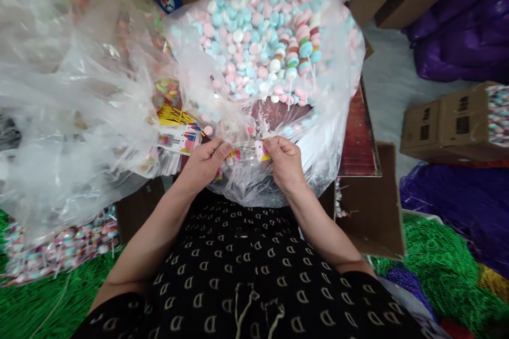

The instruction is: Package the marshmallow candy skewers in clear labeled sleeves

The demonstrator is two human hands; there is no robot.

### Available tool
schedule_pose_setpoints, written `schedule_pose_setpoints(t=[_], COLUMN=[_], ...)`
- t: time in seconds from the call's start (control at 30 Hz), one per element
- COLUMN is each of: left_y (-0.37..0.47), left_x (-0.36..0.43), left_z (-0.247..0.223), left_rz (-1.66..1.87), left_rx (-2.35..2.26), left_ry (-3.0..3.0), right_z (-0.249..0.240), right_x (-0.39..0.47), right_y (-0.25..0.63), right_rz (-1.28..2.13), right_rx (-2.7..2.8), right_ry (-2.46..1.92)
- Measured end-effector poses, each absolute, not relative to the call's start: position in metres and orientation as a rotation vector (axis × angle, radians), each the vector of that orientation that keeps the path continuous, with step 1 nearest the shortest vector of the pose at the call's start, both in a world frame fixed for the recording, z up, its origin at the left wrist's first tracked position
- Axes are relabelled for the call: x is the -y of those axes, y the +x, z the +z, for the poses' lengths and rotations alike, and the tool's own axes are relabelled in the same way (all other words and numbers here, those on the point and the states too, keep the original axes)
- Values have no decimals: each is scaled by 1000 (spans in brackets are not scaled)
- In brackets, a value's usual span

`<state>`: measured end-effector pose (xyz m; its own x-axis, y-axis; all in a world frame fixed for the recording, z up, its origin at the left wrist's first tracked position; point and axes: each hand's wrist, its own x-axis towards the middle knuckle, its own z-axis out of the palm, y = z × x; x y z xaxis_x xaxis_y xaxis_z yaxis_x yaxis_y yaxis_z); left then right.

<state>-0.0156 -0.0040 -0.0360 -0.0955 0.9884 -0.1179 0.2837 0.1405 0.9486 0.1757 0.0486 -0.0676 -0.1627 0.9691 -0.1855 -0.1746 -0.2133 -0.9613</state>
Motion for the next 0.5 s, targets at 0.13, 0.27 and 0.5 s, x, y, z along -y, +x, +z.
schedule_pose_setpoints(t=[0.13, 0.27, 0.5], left_y=[-14, -14, -17], left_x=[3, 1, 0], left_z=[-36, -35, -37], left_rz=[936, 871, 819], left_rx=[-1595, -1507, -1358], left_ry=[1400, 1366, 1205], right_z=[-68, -67, -72], right_x=[-49, -49, -48], right_y=[179, 180, 181], right_rz=[1679, 1732, 1529], right_rx=[1049, 1072, 1152], right_ry=[-1078, -1047, -1184])
